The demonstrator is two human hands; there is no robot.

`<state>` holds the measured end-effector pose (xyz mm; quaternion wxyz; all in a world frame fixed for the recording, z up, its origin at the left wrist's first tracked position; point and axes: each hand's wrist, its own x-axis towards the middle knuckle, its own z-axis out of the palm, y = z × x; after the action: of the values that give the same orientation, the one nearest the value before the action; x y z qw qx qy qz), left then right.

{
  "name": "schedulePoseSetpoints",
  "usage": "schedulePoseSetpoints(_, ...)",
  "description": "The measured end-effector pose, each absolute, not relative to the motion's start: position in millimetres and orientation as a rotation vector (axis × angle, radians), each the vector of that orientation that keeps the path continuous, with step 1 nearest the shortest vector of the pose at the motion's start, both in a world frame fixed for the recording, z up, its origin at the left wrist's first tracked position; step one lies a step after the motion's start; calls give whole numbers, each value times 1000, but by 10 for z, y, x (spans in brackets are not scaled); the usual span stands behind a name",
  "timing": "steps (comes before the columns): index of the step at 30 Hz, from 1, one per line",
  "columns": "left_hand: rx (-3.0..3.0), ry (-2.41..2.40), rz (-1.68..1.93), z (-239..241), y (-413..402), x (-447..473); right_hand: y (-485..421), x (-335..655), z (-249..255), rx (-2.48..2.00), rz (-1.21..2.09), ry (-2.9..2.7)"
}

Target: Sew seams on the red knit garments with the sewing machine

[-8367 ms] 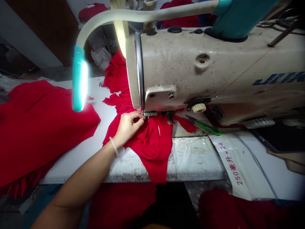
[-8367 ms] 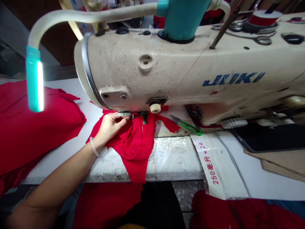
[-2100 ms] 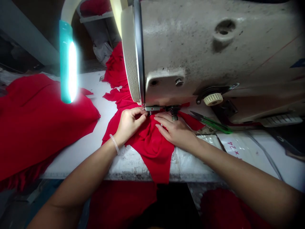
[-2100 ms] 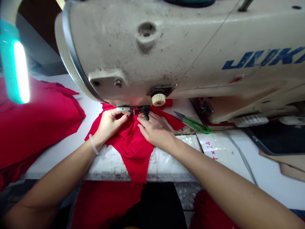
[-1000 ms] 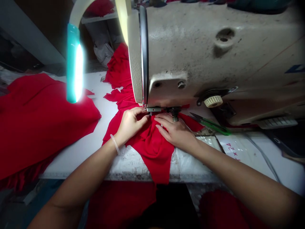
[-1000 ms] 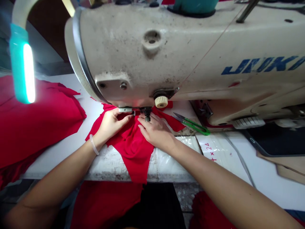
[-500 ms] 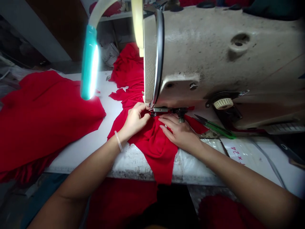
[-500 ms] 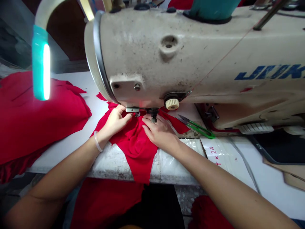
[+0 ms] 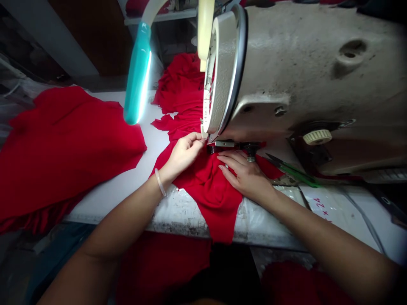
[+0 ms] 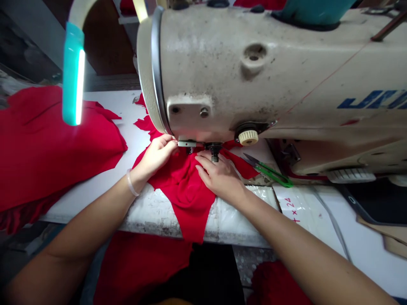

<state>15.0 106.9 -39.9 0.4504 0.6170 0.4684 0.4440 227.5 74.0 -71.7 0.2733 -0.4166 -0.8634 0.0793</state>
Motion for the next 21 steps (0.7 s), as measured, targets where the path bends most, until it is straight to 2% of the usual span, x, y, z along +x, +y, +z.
schedulePoseSetpoints(4, 1677, 1051, 1027, -424, 1071, 147, 741, 2272, -726, -1134, 181, -2309)
schedulePoseSetpoints(10, 1854, 1168, 1239, -406, 1146, 48, 736, 2266, -721, -1108, 188, -2301)
schedulePoseSetpoints(21, 1616, 975, 1019, -299, 1097, -122, 734, 2274, -720, -1132, 237, -2296)
